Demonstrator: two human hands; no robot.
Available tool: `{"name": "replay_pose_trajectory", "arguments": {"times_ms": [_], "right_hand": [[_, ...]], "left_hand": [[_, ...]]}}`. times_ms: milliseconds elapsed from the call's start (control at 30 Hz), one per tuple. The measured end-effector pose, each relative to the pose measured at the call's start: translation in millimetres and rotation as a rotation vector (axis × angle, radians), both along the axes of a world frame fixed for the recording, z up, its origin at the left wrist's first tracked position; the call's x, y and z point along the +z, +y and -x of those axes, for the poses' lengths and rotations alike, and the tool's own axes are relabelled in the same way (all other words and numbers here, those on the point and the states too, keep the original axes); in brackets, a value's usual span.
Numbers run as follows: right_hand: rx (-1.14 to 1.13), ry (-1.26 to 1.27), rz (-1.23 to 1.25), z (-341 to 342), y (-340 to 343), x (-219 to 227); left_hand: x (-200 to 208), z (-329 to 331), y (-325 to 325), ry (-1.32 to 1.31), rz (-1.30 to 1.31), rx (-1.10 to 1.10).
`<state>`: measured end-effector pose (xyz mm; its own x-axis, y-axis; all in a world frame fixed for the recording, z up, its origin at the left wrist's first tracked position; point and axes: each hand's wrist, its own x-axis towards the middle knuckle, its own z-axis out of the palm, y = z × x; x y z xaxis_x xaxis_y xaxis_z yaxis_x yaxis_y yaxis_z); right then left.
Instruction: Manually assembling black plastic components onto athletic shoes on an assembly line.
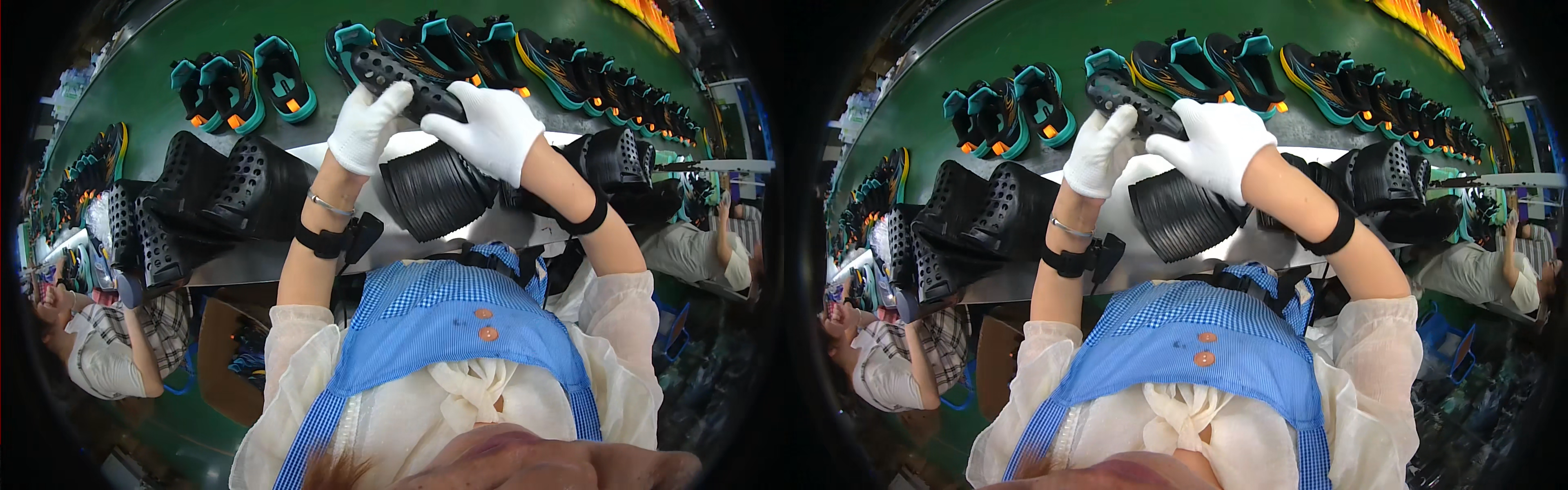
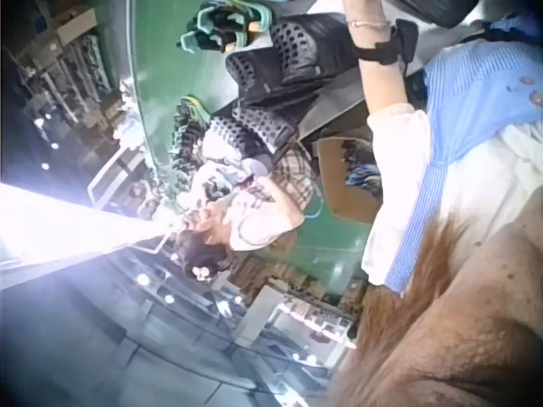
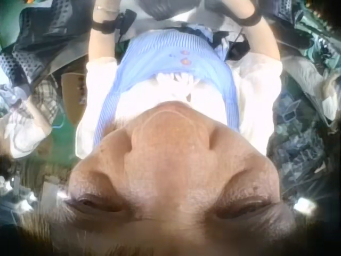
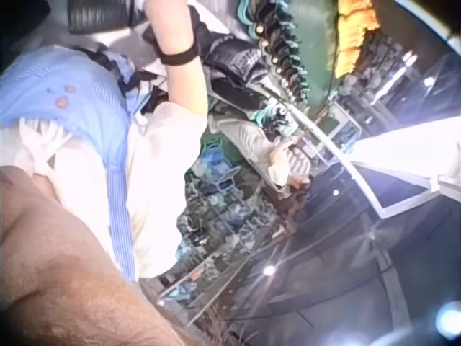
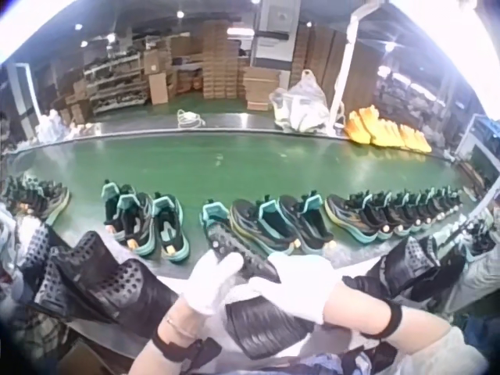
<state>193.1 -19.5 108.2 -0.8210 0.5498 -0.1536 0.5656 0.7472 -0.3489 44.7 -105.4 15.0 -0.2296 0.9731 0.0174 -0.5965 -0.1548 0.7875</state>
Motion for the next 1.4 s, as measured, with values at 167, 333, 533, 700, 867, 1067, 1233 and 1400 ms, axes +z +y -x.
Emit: {"name": "replay_pose_trajectory", "arguments": {"times_ms": [167, 333, 533, 700, 867, 1067, 1233, 1400], "right_hand": [[0.026, -0.055, 0.186, 44.3, 41.5, -21.9], [-0.161, -0.005, 0.693, 90.5, 66.6, -34.8], [-0.034, -0.223, 0.116, 157.1, 64.4, -58.8], [-0.117, -0.316, 0.032, 184.4, 50.8, -89.7], [0.053, -0.421, 0.082, 201.5, 48.7, -88.1], [0.125, -0.145, -0.134, 224.0, 74.1, -148.1], [0.063, -0.047, -0.07, 227.1, 72.0, -162.9], [0.036, -0.21, 0.117, 202.2, 57.8, -120.7]], "left_hand": [[-14.8, 17.9, 2.5, 0.461, 0.42, 0.21], [-57.9, 28.2, 4.9, 1.451, 0.397, 0.469], [-46.6, 31.6, 28.1, 1.452, 0.74, 0.242], [-34.5, 44.6, 42.6, 1.523, 0.972, -0.124], [-41.1, 55.9, 51.0, 1.532, 1.059, -0.28], [-38.8, 57.6, 58.7, 1.541, 1.039, -0.202], [-44.0, 58.8, 55.9, 1.595, 1.043, -0.215], [-43.3, 51.8, 52.3, 1.648, 1.088, -0.175]]}}
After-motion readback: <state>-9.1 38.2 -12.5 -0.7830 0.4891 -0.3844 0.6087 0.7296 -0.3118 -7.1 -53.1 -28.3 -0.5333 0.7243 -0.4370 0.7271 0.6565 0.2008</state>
